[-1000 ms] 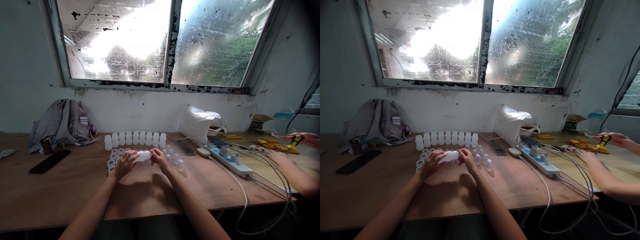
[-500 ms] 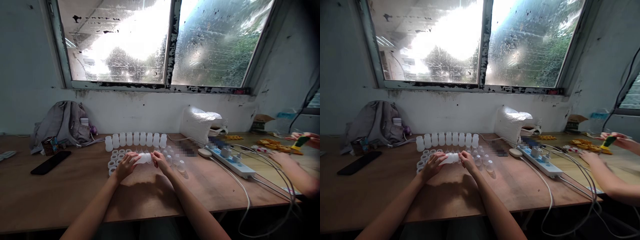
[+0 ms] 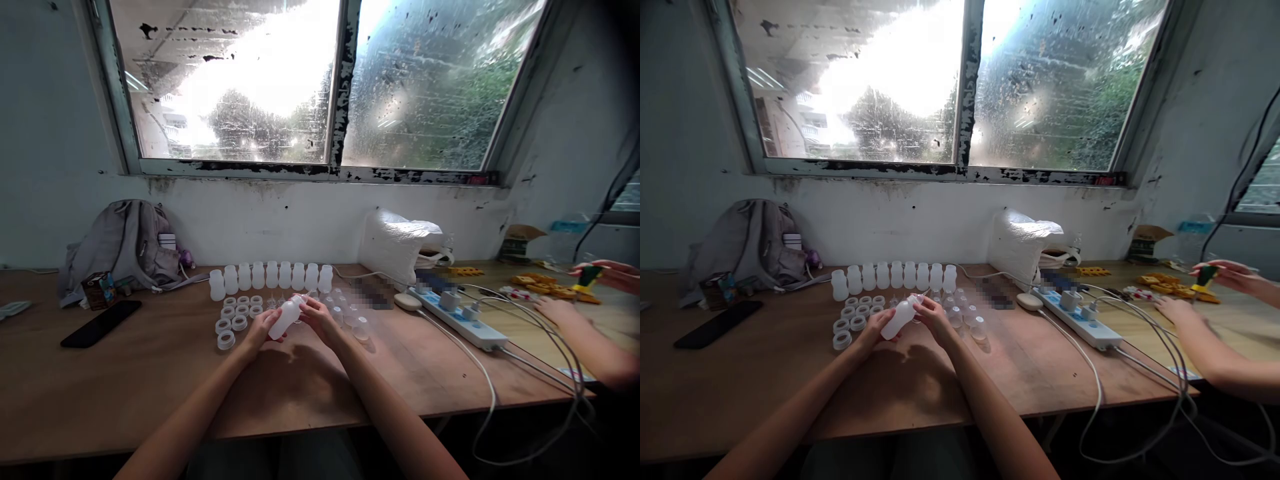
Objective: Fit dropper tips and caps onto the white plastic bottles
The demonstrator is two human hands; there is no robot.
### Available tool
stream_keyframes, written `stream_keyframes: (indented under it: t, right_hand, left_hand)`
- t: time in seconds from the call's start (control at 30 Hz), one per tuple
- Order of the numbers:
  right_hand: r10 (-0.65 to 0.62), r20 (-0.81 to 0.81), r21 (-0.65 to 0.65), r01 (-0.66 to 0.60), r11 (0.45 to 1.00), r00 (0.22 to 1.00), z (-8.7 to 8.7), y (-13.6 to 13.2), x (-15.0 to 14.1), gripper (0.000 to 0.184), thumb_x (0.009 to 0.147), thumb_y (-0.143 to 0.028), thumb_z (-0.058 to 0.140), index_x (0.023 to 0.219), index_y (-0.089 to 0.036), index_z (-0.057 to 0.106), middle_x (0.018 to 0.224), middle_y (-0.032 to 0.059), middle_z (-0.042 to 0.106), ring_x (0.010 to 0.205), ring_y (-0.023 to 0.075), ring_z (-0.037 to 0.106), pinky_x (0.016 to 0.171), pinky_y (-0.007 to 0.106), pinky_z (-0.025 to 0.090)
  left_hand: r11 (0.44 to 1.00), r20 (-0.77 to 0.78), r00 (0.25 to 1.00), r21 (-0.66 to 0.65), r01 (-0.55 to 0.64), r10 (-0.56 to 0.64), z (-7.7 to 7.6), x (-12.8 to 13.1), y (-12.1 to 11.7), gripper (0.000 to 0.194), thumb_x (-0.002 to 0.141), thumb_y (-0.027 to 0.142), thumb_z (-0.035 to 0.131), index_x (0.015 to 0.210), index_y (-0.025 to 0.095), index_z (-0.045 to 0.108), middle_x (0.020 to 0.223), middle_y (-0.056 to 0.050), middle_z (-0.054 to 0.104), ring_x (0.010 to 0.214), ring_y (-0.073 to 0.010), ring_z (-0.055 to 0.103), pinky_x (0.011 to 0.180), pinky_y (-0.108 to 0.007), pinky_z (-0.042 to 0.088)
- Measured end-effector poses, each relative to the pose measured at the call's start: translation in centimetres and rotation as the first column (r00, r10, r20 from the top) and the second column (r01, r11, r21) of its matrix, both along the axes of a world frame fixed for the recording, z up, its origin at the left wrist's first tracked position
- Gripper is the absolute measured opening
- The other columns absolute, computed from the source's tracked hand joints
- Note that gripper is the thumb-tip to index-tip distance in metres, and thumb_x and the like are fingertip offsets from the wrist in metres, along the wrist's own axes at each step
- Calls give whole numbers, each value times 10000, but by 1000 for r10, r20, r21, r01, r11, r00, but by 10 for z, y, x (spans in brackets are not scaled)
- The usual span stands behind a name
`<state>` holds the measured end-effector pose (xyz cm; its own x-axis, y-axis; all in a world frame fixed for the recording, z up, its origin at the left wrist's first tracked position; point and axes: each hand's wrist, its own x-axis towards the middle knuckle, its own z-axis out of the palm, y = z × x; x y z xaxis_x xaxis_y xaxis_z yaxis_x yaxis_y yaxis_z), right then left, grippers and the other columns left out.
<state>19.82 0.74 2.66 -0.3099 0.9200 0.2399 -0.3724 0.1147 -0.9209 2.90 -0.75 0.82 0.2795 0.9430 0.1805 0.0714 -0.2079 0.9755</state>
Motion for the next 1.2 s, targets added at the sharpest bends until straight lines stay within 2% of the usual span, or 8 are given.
stream_keyframes:
  t: [0.27, 0.47, 0.57, 0.7, 0.83, 0.93, 1.07, 1.2]
  right_hand:
    - [-200, 145, -12, 204, 979, 969, -6, 3, -4, 284, 594, -389, 657, 747, -160, 589, 776, 46, 613, 765, 176, 557, 702, 295, 423]
    - [118, -80, -68, -123, 990, 990, 6, -15, -11, 354, 666, -374, 586, 973, -206, 533, 1073, 78, 556, 993, 233, 498, 746, 346, 421]
    - [-14, -84, -67, 8, 998, 996, 3, -14, -15, 231, 650, -349, 604, 792, -169, 568, 901, 78, 615, 901, 229, 536, 750, 345, 410]
    - [-107, -97, -31, 105, 994, 989, 2, -12, -18, 175, 660, -337, 601, 714, -175, 562, 768, 56, 625, 770, 197, 555, 730, 328, 402]
    - [40, -172, -65, -52, 997, 984, 8, -17, -17, 186, 676, -339, 582, 785, -190, 569, 925, 60, 611, 921, 214, 525, 759, 331, 397]
    - [89, -183, -83, -106, 991, 979, 9, -18, -16, 181, 656, -333, 590, 765, -194, 552, 967, 54, 600, 956, 219, 511, 760, 331, 397]
    - [-85, -78, -58, 81, 995, 993, 3, -13, -17, 196, 634, -342, 596, 740, -196, 520, 797, 23, 616, 754, 178, 549, 640, 270, 402]
    - [-229, 17, 14, 228, 973, 973, 0, -12, -20, 258, 623, -393, 594, 758, -194, 501, 772, 20, 607, 689, 165, 533, 590, 249, 390]
  left_hand:
    - [944, -194, 962, 305, -128, 193, 5, 2, -8, 454, 568, 394, 665, 950, 177, 550, 849, -45, 581, 760, -179, 543, 677, -282, 442]
    - [929, 30, 943, -164, 332, -332, -3, 9, -10, 434, 730, 468, 454, 953, 100, 511, 768, -71, 566, 532, -116, 517, 467, -238, 415]
    - [987, -139, 982, 86, 138, -125, -3, 14, -14, 423, 673, 411, 549, 982, 123, 519, 831, -73, 576, 691, -172, 553, 609, -287, 452]
    - [867, -253, 924, 478, -139, 288, 7, 17, -22, 473, 626, 359, 604, 1057, 189, 510, 1008, -82, 546, 936, -246, 503, 817, -351, 399]
    - [989, -170, 982, 111, 100, -80, 16, 13, -27, 419, 683, 439, 528, 955, 120, 535, 790, -75, 571, 665, -176, 554, 567, -273, 447]
    - [950, 3, 957, -123, 288, -290, 16, 13, -27, 418, 728, 456, 460, 909, 85, 526, 705, -61, 552, 534, -122, 515, 463, -233, 407]
    - [988, -192, 981, 149, 26, 3, 10, 19, -25, 375, 651, 376, 581, 942, 143, 545, 756, -39, 583, 626, -148, 537, 565, -253, 437]
    - [889, -319, 918, 451, -73, 237, 5, 20, -22, 460, 652, 307, 586, 1094, 219, 491, 968, -45, 588, 838, -204, 549, 753, -310, 438]
